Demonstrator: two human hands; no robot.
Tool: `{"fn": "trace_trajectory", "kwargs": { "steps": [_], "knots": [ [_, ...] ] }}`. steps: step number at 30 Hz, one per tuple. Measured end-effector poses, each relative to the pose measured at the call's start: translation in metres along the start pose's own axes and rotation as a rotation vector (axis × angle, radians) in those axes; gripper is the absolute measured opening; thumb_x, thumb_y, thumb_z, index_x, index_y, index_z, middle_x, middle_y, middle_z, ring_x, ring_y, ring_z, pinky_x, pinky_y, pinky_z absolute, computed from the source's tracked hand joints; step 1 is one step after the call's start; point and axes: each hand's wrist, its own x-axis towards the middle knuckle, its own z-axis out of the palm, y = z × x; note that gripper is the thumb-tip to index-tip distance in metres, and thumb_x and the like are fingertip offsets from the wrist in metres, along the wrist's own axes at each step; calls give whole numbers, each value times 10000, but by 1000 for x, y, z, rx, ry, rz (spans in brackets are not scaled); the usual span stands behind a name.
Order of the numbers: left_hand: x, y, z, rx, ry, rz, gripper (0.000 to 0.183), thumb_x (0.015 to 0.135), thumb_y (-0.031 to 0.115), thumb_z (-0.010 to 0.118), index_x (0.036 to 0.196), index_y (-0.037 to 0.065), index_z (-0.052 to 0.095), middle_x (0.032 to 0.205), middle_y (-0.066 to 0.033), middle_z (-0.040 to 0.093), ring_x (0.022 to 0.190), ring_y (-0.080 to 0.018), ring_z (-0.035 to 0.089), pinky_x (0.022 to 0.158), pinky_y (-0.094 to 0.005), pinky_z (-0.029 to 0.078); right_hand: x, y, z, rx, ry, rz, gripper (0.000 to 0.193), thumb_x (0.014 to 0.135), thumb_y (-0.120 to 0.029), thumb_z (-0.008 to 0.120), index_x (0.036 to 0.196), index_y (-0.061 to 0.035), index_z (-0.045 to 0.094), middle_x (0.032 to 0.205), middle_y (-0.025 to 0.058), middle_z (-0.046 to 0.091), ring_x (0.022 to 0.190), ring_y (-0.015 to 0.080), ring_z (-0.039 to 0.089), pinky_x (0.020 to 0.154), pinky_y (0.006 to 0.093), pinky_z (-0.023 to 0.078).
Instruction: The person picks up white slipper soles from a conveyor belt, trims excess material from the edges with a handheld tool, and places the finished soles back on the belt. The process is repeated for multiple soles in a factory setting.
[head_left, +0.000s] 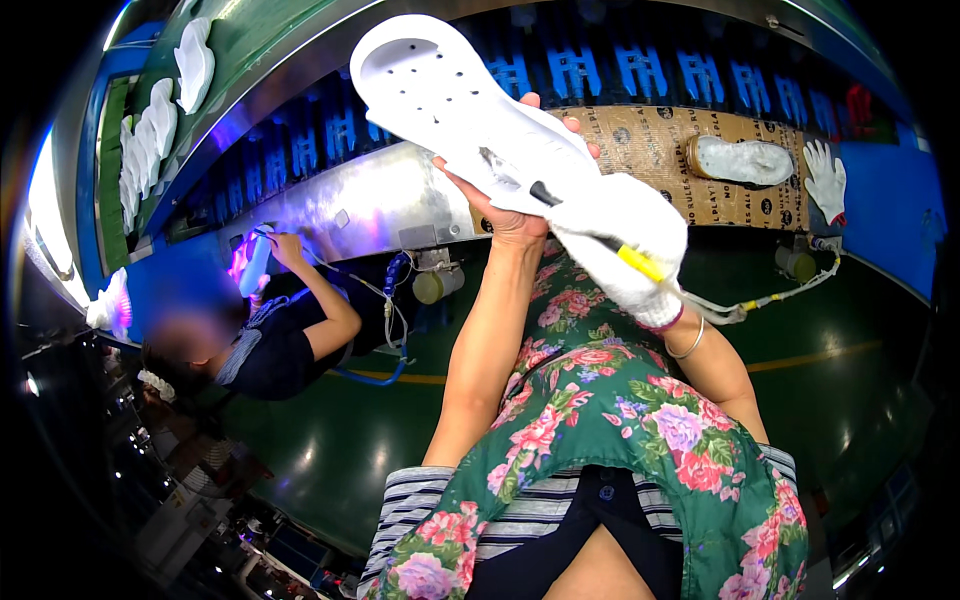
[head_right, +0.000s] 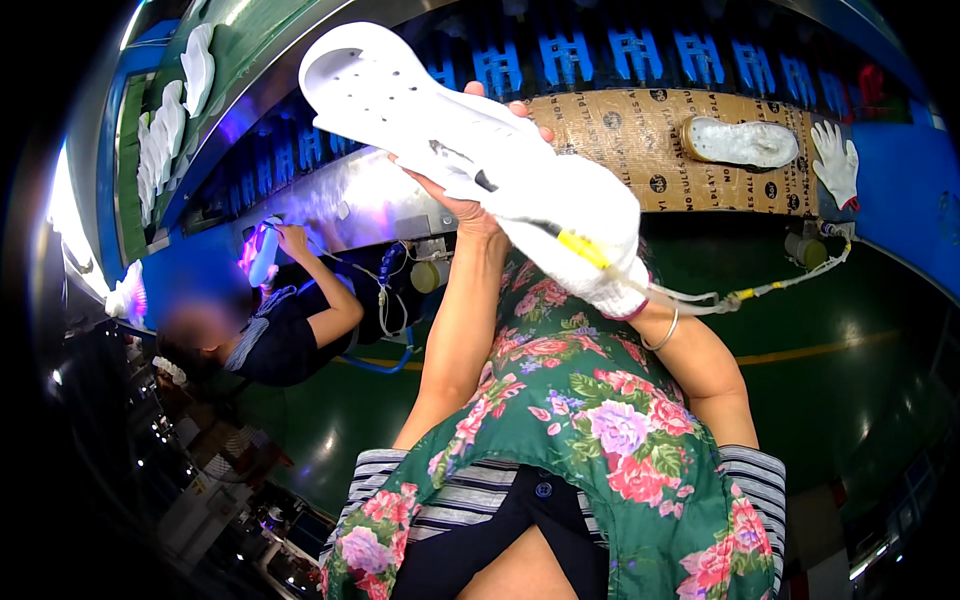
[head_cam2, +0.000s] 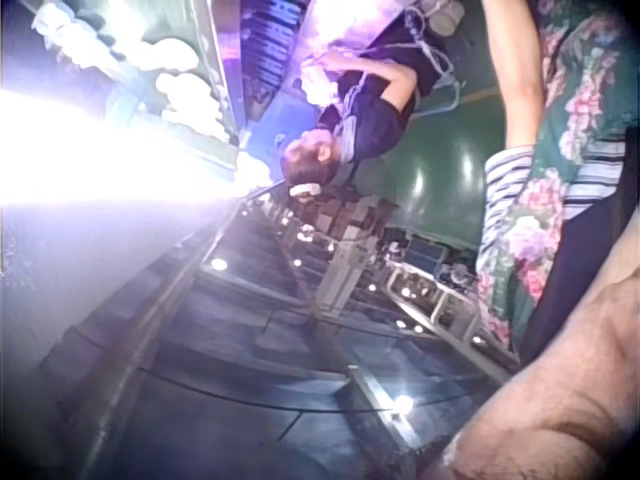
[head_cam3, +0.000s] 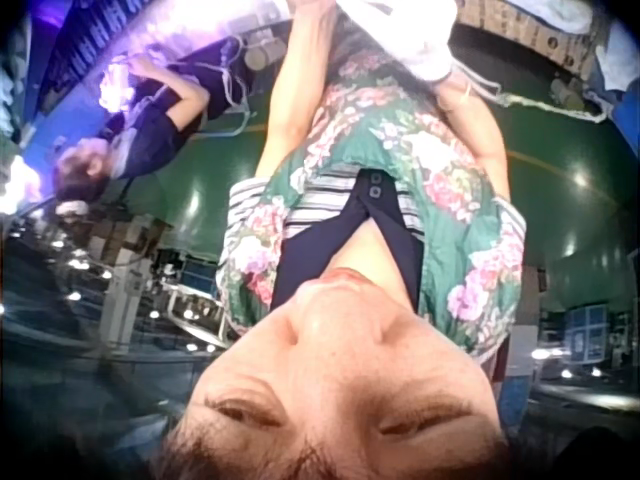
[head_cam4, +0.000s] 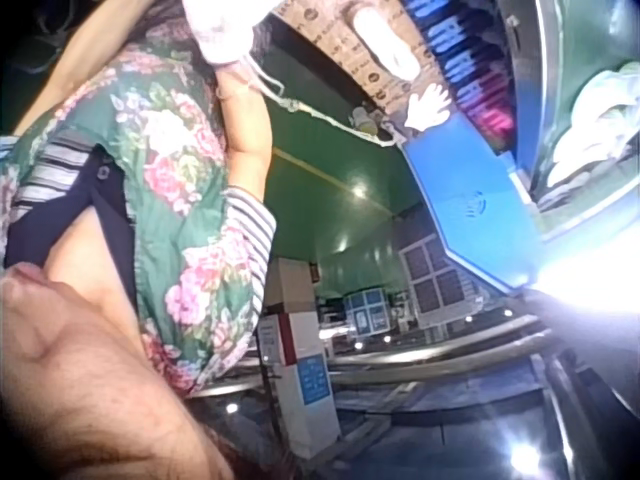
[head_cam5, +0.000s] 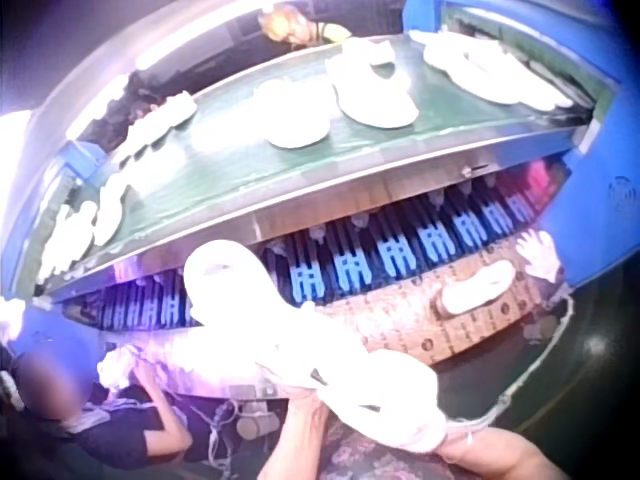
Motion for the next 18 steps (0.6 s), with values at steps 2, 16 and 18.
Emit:
{"fn": "trace_trajectory", "kwargs": {
  "steps": [2, 16, 18],
  "knots": [
    [1, 4, 3, -18, -178, -66, 1137, 720, 972, 409, 1443, 100, 504, 1283, -129, 632, 1078, -420, 620, 824, -663, 539, 10, -12, -5, -124, -74, -215, 201, 762, -24, 799, 957, -67, 785, 901, 67, 753, 821, 218, 704, 753, 329, 537],
    [13, 14, 2, -182, -254, -67, 1131, 688, 947, 520, 1444, 106, 502, 1265, -261, 609, 1142, -397, 606, 946, -621, 507, -17, -5, 7, -15, -115, 13, 297, 734, -24, 801, 1011, -130, 790, 994, 48, 762, 902, 238, 719, 772, 346, 542],
    [10, 15, 1, -151, -210, -34, 1136, 683, 950, 520, 1444, 107, 499, 1265, -258, 609, 1140, -411, 608, 930, -615, 519, -20, -1, 5, 53, -111, 141, 293, 733, -25, 802, 1008, -127, 791, 995, 47, 762, 903, 237, 720, 775, 347, 543]
  ]
}}
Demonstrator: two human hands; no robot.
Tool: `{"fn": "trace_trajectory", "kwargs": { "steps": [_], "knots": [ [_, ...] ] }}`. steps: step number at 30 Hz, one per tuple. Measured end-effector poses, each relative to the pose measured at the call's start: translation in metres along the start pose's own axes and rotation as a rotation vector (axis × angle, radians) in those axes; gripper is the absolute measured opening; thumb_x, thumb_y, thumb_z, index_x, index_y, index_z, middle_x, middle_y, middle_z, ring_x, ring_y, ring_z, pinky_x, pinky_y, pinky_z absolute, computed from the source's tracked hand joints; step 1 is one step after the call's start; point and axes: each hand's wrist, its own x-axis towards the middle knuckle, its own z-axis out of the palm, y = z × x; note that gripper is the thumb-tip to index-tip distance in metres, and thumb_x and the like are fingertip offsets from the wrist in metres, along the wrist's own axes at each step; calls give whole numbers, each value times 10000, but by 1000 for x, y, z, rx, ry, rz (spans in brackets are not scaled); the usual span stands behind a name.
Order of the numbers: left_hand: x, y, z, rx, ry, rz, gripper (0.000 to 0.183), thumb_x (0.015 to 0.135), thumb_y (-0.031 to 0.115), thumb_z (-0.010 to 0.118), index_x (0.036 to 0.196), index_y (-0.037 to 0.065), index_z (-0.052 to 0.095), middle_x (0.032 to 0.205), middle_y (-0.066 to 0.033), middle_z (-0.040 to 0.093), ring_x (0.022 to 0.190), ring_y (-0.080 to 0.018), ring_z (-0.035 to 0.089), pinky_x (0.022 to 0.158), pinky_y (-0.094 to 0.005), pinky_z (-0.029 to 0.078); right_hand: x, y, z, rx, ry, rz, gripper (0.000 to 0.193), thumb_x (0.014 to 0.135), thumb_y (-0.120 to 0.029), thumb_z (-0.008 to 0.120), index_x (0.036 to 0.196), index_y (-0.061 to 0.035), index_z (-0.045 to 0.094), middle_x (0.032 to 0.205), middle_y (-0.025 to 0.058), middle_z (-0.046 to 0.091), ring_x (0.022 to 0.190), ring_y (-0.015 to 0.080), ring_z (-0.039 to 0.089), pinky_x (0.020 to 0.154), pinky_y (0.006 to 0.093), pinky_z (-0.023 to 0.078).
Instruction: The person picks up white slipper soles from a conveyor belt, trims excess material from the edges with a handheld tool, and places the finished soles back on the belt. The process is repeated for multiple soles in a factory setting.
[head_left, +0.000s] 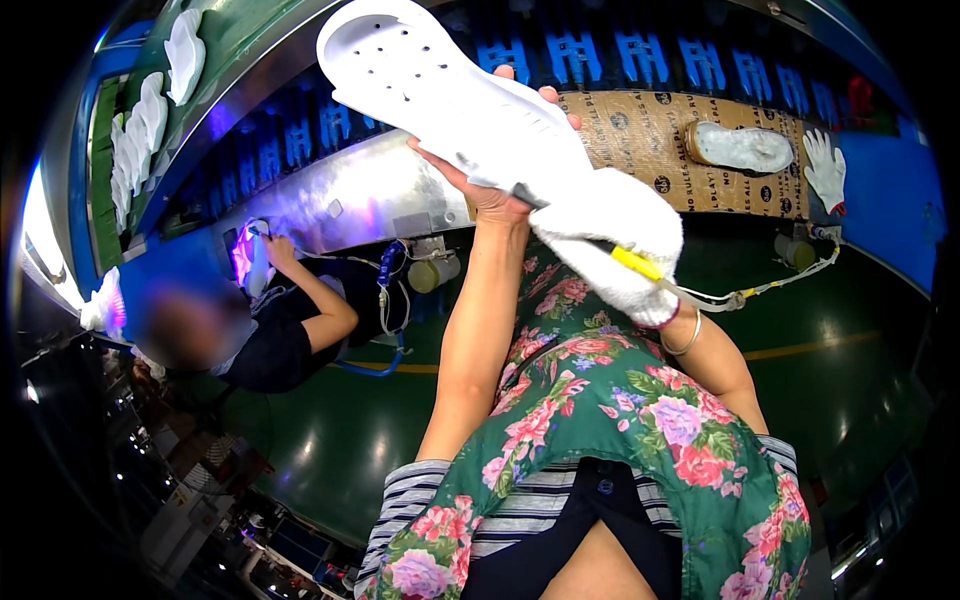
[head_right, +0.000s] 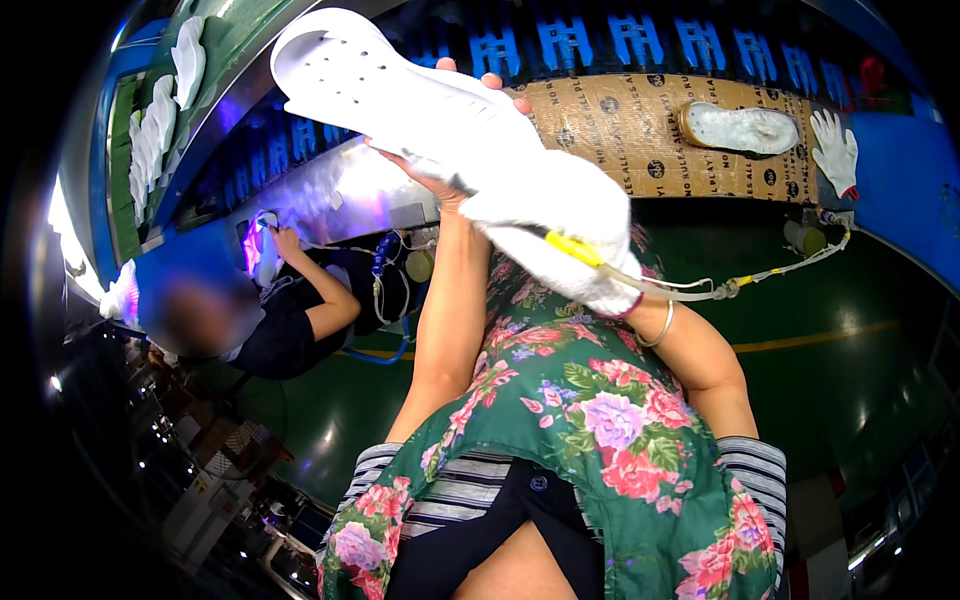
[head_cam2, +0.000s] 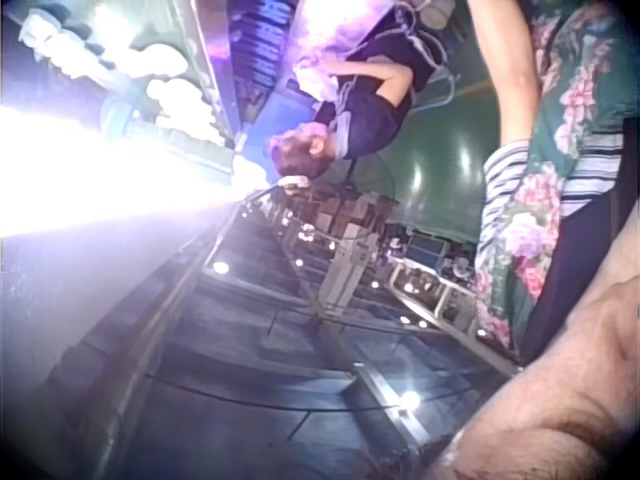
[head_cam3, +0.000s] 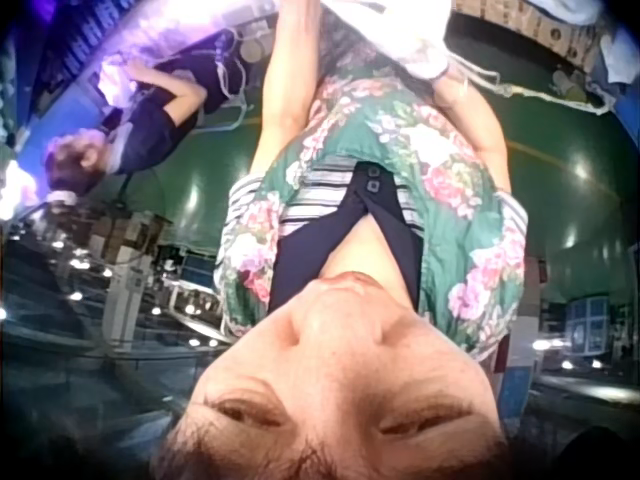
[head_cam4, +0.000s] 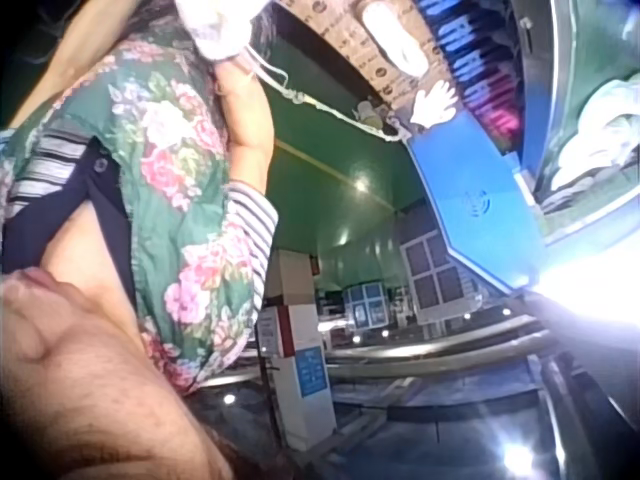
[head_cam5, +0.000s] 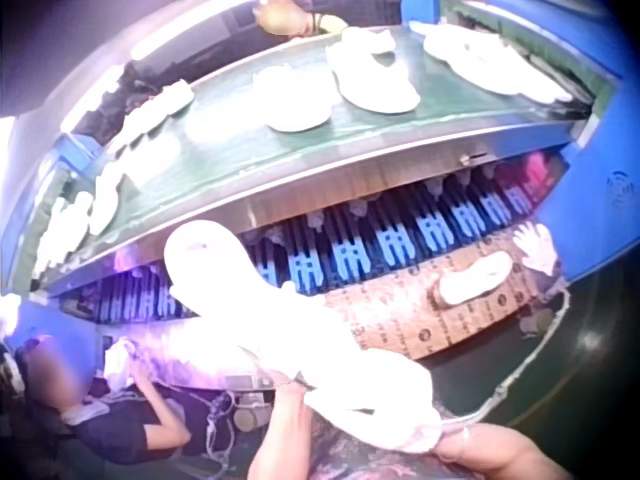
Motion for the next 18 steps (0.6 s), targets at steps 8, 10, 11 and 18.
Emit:
{"fn": "trace_trajectory", "kwargs": {
  "steps": [8, 10, 11, 18],
  "knots": [
    [-17, 7, -2, 3, 231, -45, 1159, 686, 929, 544, 1468, 78, 449, 1370, -195, 559, 1088, -473, 602, 861, -637, 541, 5, 0, -11, 310, -102, 30, 214, 757, -33, 813, 959, -99, 793, 946, 59, 755, 833, 224, 712, 775, 338, 547],
    [-13, 6, 8, 35, 187, -10, 1152, 702, 908, 551, 1476, 64, 430, 1378, -199, 550, 1074, -471, 601, 854, -637, 539, 3, 6, -15, 219, -51, 58, 171, 790, -44, 810, 954, -87, 787, 952, 52, 760, 849, 193, 715, 790, 333, 551],
    [-13, 6, 12, 52, 165, 12, 1148, 710, 897, 555, 1480, 56, 421, 1382, -201, 545, 1068, -470, 601, 851, -638, 537, 6, 5, -17, 115, 38, -53, 206, 768, -16, 801, 949, -113, 790, 977, 45, 762, 861, 204, 717, 778, 332, 551],
    [-27, 27, 0, 120, 188, -240, 1157, 656, 871, 657, 1465, 74, 436, 1330, -187, 524, 1091, -431, 507, 851, -564, 496, 1, 2, -19, 174, -232, -168, 211, 753, -63, 809, 954, -123, 789, 971, 25, 762, 868, 216, 716, 755, 331, 557]
  ]
}}
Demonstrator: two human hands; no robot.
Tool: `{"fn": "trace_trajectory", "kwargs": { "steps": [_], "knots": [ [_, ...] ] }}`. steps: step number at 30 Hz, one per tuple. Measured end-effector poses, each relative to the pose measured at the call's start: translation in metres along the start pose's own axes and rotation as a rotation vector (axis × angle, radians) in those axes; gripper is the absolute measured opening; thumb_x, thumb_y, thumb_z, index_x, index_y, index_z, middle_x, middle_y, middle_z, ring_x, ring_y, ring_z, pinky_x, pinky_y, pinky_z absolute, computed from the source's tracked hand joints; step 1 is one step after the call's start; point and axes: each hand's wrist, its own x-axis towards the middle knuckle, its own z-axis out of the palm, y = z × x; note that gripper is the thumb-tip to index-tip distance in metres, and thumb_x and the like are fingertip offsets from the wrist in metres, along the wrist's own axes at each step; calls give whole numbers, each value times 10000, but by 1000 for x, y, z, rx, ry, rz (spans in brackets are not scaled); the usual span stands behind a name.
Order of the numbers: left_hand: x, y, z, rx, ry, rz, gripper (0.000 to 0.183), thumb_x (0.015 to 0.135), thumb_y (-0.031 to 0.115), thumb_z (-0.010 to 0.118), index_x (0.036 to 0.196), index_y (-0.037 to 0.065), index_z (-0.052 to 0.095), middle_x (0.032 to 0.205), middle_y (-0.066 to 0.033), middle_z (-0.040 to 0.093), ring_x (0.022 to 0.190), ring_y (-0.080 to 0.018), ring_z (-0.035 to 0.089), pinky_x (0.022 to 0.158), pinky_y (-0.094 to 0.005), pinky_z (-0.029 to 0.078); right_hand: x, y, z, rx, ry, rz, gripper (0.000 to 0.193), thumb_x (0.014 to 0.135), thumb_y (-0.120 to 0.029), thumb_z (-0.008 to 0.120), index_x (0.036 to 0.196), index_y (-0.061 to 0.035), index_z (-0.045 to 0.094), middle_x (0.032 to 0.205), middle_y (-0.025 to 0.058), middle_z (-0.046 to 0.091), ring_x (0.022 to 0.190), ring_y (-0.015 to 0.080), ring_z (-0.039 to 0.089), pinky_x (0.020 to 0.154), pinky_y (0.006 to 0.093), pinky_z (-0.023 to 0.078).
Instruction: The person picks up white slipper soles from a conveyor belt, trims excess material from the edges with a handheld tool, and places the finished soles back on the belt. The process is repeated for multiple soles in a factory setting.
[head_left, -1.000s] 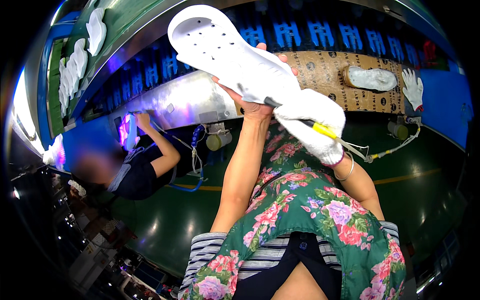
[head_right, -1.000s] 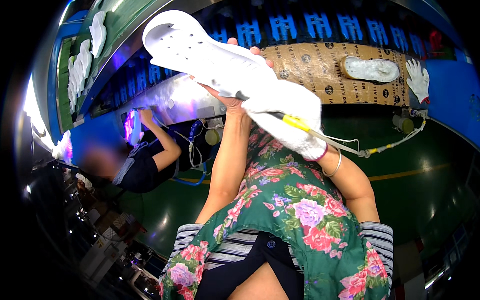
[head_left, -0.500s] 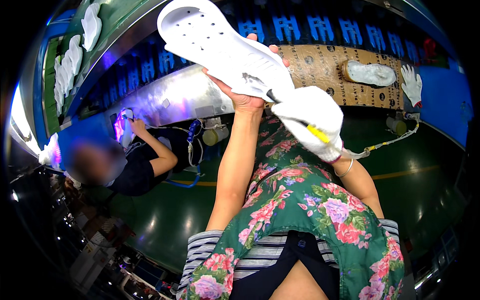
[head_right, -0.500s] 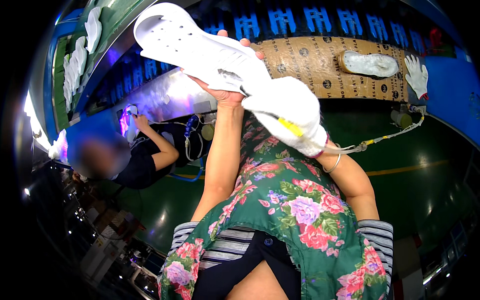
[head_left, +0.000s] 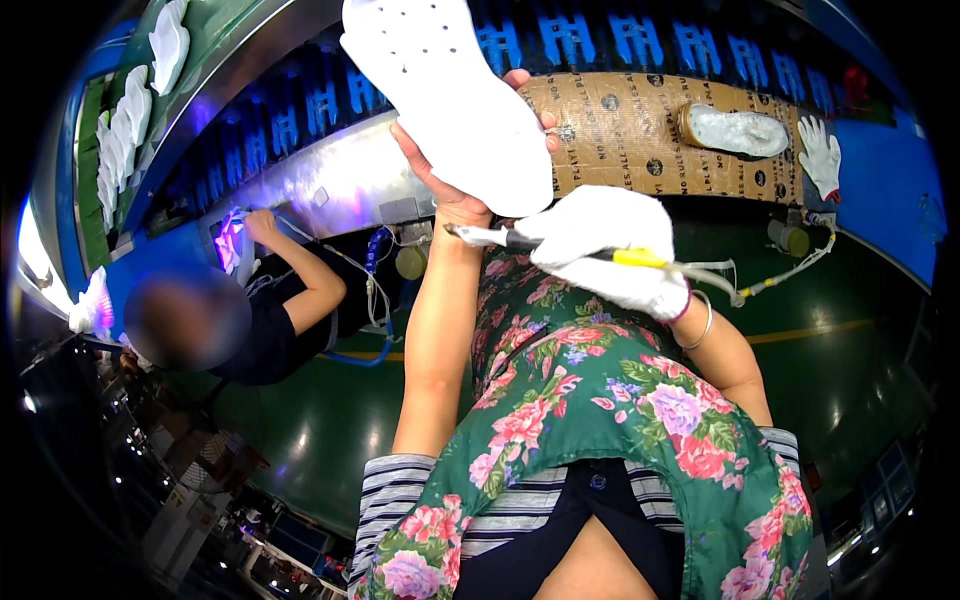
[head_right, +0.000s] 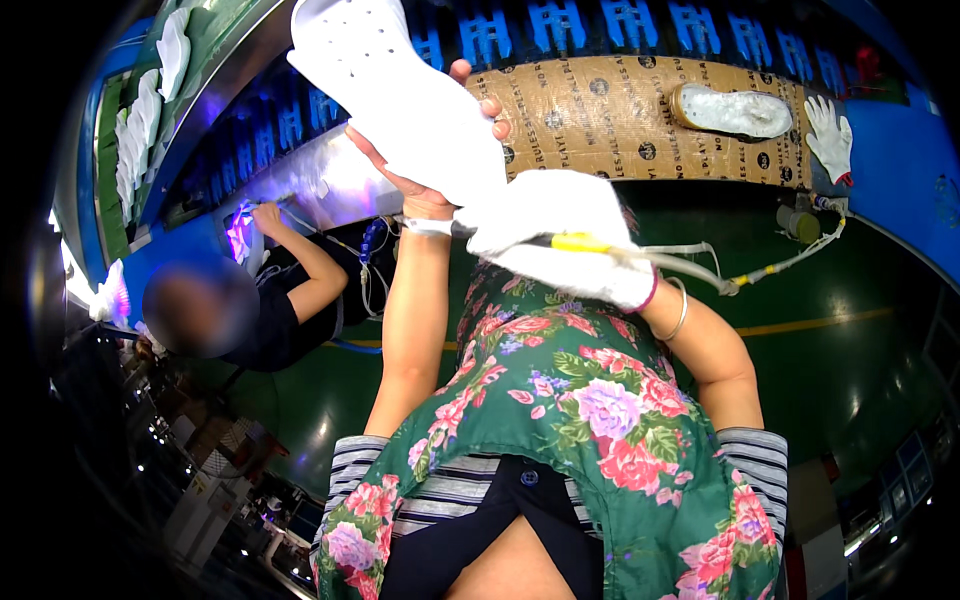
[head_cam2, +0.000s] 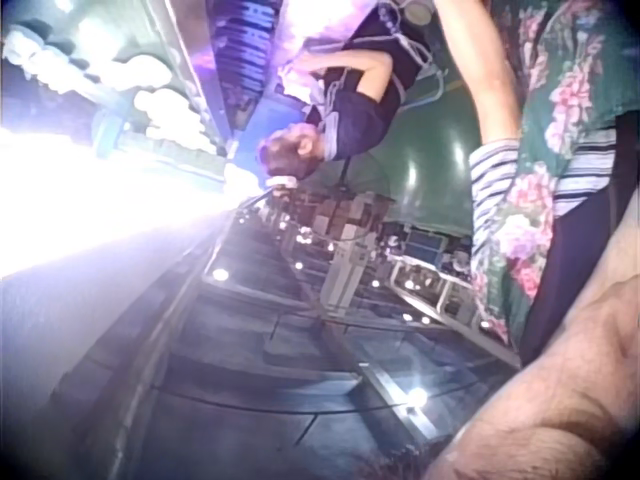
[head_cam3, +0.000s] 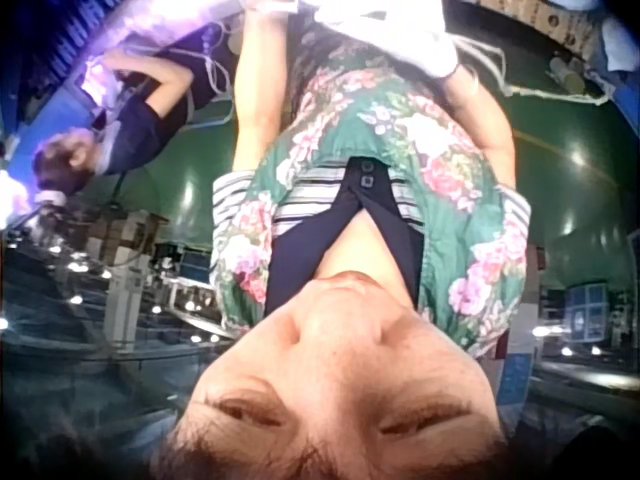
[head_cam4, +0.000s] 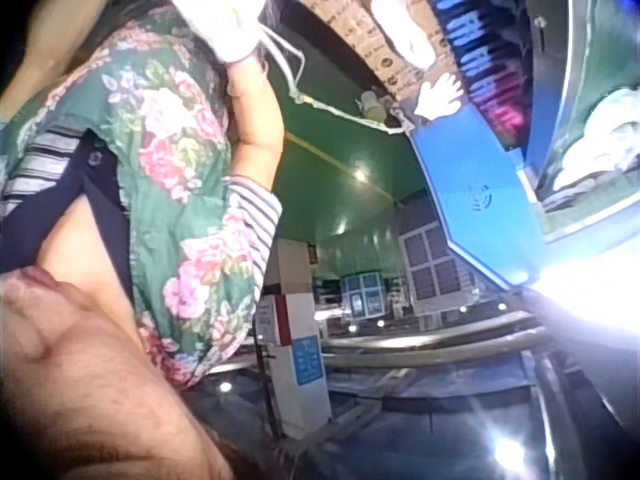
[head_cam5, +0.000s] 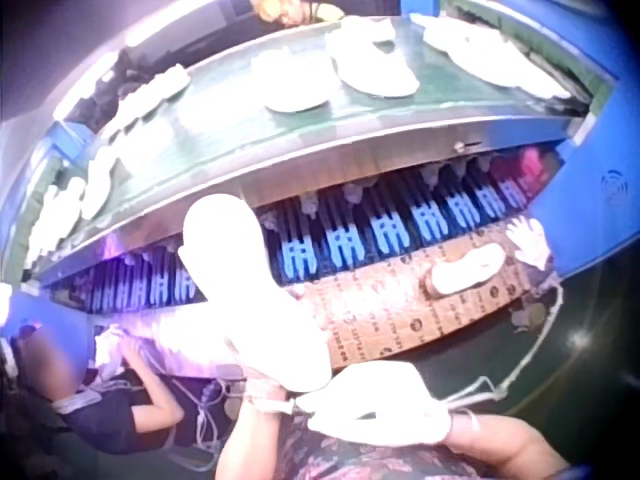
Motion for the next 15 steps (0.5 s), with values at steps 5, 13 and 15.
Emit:
{"fn": "trace_trajectory", "kwargs": {
  "steps": [5, 13, 15],
  "knots": [
    [4, 6, 11, -90, -144, -4, 1115, 704, 832, 640, 1480, 64, 418, 1427, -236, 428, 1075, -438, 505, 854, -559, 494, 1, 0, -1, -295, 24, -69, 221, 746, -51, 813, 950, -134, 791, 1003, 45, 771, 893, 207, 722, 759, 330, 557],
    [5, 22, 17, 131, -219, -152, 1056, 760, 781, 611, 1512, 72, 393, 1499, -270, 360, 1021, -431, 522, 808, -507, 470, -8, 10, 2, -63, -19, 143, 214, 841, -136, 752, 1051, -171, 772, 1063, 50, 756, 907, 219, 705, 794, 361, 546],
    [5, 26, 8, 98, -242, -186, 1047, 770, 774, 604, 1517, 74, 385, 1462, -269, 393, 996, -407, 521, 777, -479, 454, -3, 1, 6, -299, -138, -72, 231, 802, -141, 786, 1027, -191, 778, 1102, 21, 754, 940, 214, 704, 776, 336, 545]
  ]
}}
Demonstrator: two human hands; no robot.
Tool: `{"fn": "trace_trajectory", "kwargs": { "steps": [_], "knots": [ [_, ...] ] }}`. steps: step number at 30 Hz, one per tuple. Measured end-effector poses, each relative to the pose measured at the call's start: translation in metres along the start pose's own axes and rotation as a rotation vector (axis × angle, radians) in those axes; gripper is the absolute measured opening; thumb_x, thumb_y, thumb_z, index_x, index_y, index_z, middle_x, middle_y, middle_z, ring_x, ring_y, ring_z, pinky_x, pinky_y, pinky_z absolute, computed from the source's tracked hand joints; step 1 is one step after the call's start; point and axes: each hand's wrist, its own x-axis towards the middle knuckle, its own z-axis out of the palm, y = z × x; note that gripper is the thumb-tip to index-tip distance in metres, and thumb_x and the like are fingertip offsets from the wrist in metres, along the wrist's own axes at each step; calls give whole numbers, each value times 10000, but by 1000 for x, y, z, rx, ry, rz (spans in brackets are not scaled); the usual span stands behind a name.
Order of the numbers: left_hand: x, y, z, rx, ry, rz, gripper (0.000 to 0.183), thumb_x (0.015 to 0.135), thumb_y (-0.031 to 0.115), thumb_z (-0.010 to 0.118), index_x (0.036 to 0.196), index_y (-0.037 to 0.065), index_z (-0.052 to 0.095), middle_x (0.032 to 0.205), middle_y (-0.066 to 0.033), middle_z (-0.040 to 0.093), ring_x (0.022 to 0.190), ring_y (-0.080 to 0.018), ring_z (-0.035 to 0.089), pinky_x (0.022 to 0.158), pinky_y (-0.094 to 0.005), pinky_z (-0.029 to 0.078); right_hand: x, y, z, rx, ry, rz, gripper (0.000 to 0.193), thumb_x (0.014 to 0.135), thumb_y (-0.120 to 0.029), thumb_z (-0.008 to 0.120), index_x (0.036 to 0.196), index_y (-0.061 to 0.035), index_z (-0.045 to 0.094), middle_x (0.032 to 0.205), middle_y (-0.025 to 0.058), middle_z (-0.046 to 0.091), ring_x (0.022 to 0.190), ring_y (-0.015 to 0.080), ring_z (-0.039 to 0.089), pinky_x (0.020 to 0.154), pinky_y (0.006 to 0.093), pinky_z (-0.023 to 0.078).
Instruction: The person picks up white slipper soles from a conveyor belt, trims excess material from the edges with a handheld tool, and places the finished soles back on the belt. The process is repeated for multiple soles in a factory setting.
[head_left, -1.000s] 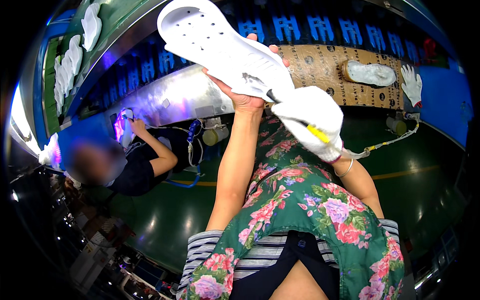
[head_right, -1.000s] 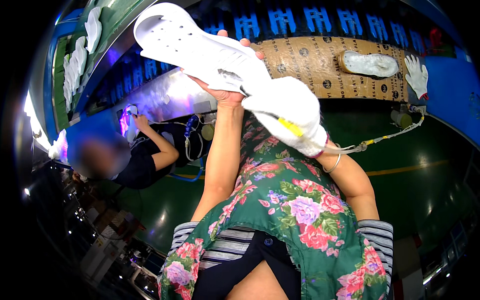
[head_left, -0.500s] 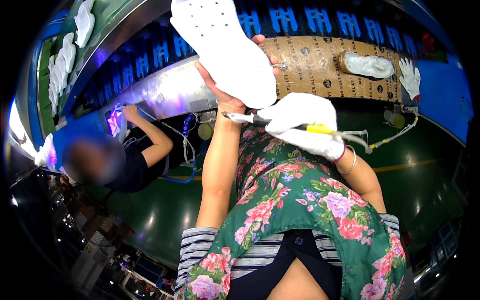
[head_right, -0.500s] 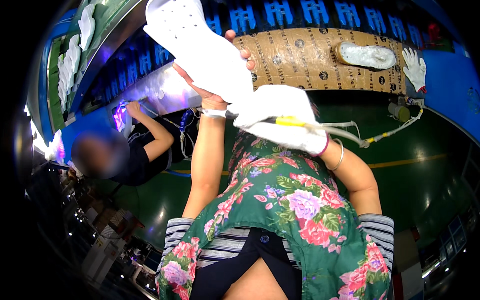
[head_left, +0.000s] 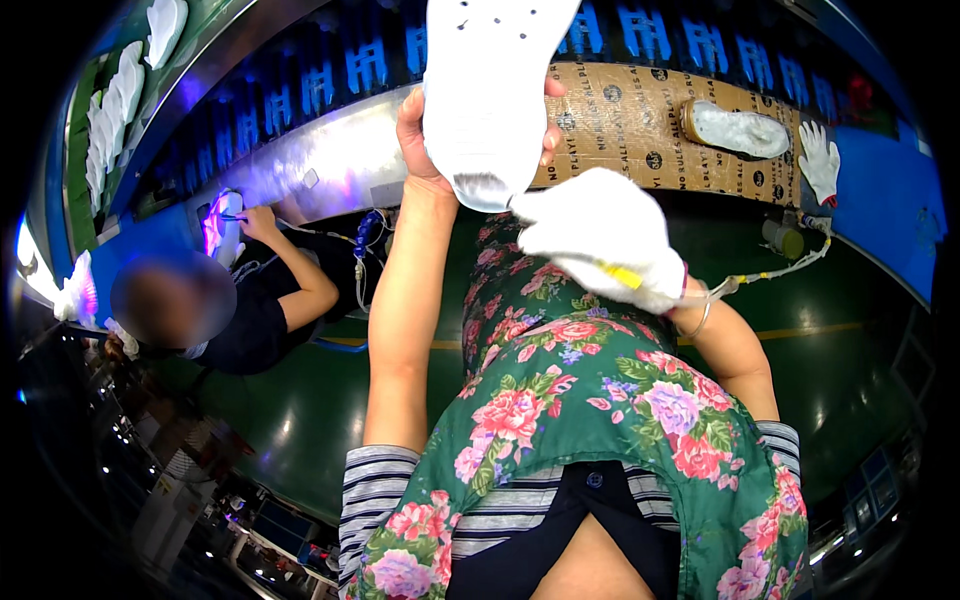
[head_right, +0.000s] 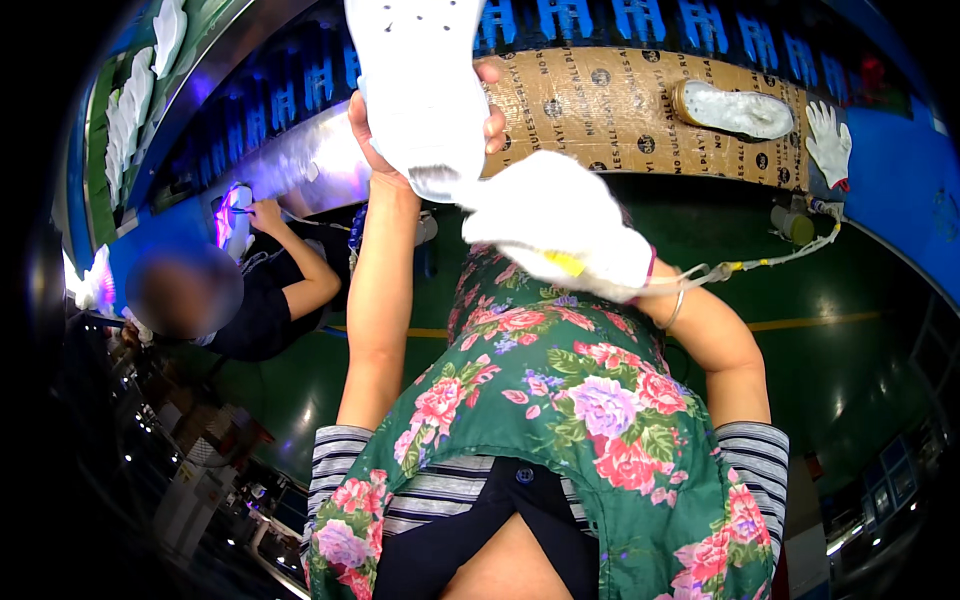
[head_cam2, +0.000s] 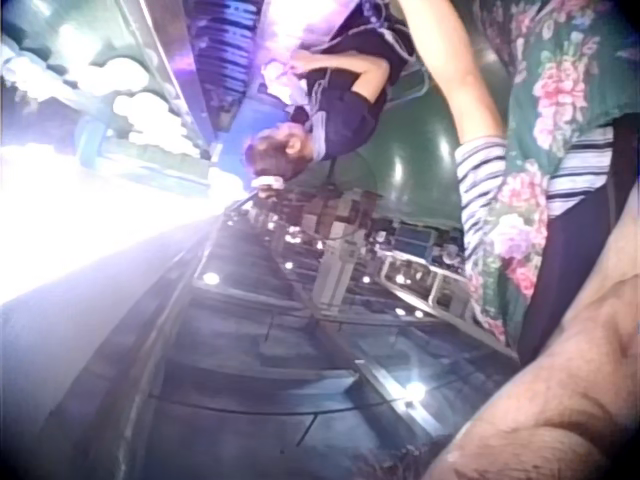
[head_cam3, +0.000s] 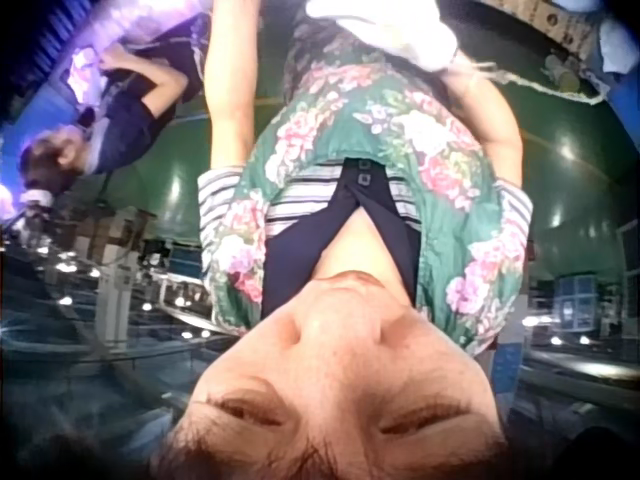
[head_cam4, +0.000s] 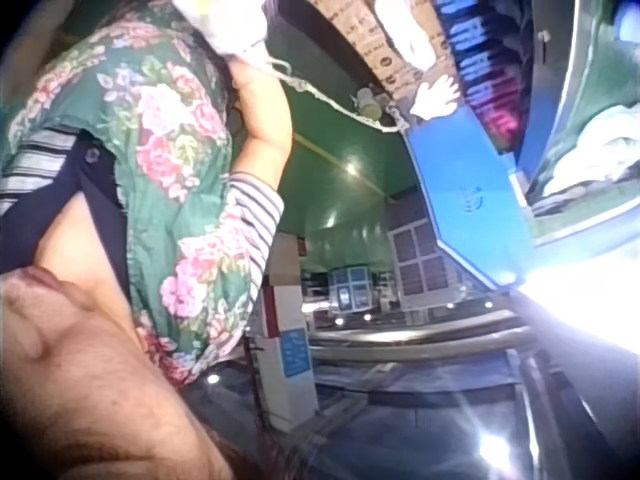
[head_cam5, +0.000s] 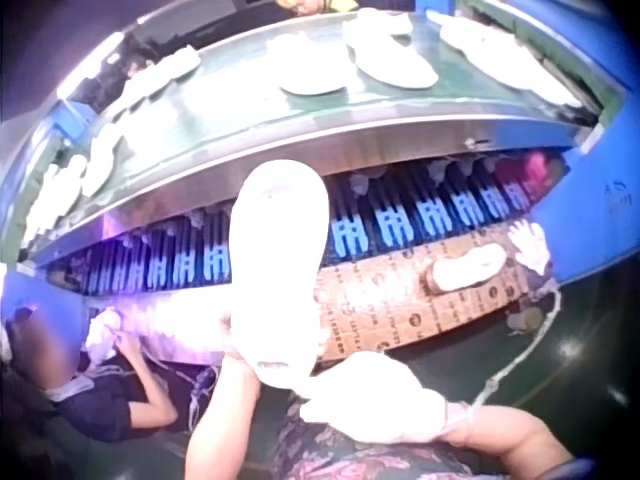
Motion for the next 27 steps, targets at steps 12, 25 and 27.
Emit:
{"fn": "trace_trajectory", "kwargs": {
  "steps": [12, 25, 27],
  "knots": [
    [0, 16, 4, -12, 200, -236, 976, 840, 684, 548, 1531, 23, 354, 1321, -380, 480, 1044, -445, 614, 781, -531, 554, 1, 0, 5, -180, -71, -242, 380, 828, -149, 721, 1207, -169, 705, 1063, 42, 736, 905, 261, 671, 760, 413, 513],
    [1, 17, 1, -72, 126, -172, 890, 878, 555, 571, 1496, -47, 352, 1299, -403, 536, 964, -461, 688, 794, -494, 608, 11, -8, 1, 243, -11, 56, 225, 782, -42, 781, 998, -106, 778, 1050, 88, 759, 894, 231, 713, 782, 338, 556],
    [-3, 17, -1, 57, 220, -175, 943, 855, 654, 537, 1517, 6, 359, 1308, -353, 512, 968, -430, 633, 764, -498, 557, 11, -6, 2, 363, 108, 236, 206, 840, -75, 743, 1041, -109, 775, 1053, 60, 755, 908, 241, 702, 780, 338, 552]
  ]
}}
